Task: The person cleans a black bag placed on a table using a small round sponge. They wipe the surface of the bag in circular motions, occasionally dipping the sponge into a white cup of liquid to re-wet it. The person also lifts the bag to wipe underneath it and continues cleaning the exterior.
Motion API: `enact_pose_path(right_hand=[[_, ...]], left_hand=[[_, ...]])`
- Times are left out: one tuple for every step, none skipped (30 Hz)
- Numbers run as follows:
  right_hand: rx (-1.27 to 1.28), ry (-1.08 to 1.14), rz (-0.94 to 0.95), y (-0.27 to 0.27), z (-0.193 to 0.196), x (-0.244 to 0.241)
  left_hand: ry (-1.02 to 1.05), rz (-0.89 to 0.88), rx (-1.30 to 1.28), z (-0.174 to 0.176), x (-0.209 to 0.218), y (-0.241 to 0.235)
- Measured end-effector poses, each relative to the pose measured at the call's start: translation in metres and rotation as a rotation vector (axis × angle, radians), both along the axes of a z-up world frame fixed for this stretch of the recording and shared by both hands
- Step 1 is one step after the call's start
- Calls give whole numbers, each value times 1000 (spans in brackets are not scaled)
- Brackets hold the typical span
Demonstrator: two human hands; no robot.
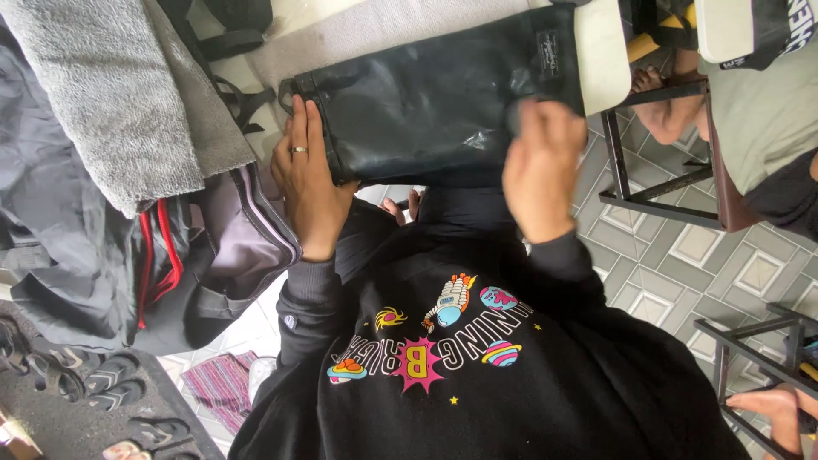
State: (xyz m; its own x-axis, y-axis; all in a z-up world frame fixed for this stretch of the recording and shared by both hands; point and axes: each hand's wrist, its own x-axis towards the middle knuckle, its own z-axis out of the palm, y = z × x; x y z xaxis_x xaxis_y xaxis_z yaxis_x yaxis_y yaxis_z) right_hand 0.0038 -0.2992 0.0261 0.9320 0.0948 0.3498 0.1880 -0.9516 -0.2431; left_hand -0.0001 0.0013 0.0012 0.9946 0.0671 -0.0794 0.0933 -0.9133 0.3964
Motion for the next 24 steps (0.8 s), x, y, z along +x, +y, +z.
enact_pose_path(right_hand=[[26,-19,129,15,-3,-3],[53,-39,251,29,-6,-6],[52,-34,244,34,-16,-14],[27,-44,275,38,-26,-19],[1,-53,306,41,-35,-23],[-3,-55,296,33,-29,-21],[-8,-68,250,26,-24,-19],[-9,-74,208,21,-19,-20],[-8,-71,203,9,-19,-23],[-33,-124,104,-4,-19,-22],[-58,-177,5,-16,-19,-22],[-61,-175,5,-23,-21,-21],[-49,-226,-71,-29,-22,-19],[-35,-275,-144,-34,-25,-18],[-36,-271,-141,-30,-27,-19],[-6,-274,-103,-25,-29,-18],[24,-277,-66,-19,-31,-17],[26,-280,-67,-3,-40,-19],[71,-248,43,13,-49,-20],[113,-211,148,28,-58,-25],[112,-208,143,37,-64,-32],[113,-210,184,46,-69,-36],[113,-211,224,55,-74,-39],[116,-210,224,46,-71,-38]], left_hand=[[1,-18,-1,1,0,1],[1,-42,-2,2,0,2],[6,-49,-3,4,-3,3],[8,-40,-30,6,-1,3],[10,-32,-57,8,0,2],[7,-41,-61,9,2,1],[-3,-42,-62,10,3,0],[-7,-37,-60,11,0,1],[-4,-42,-60,12,-1,1],[-1,-33,-72,13,0,1],[3,-24,-85,14,0,0],[5,-24,-88,13,1,0],[2,-25,-85,12,1,0],[1,-23,-80,11,0,1],[5,-20,-81,10,-1,0],[4,-22,-80,10,-1,0],[3,-25,-80,11,0,0],[0,-26,-78,12,1,0],[-7,-27,-78,13,1,0],[-8,-31,-81,13,0,-1],[-4,-36,-82,13,-2,-1],[4,-30,-68,13,0,0],[11,-24,-55,14,1,0],[14,-24,-52,16,0,0]])
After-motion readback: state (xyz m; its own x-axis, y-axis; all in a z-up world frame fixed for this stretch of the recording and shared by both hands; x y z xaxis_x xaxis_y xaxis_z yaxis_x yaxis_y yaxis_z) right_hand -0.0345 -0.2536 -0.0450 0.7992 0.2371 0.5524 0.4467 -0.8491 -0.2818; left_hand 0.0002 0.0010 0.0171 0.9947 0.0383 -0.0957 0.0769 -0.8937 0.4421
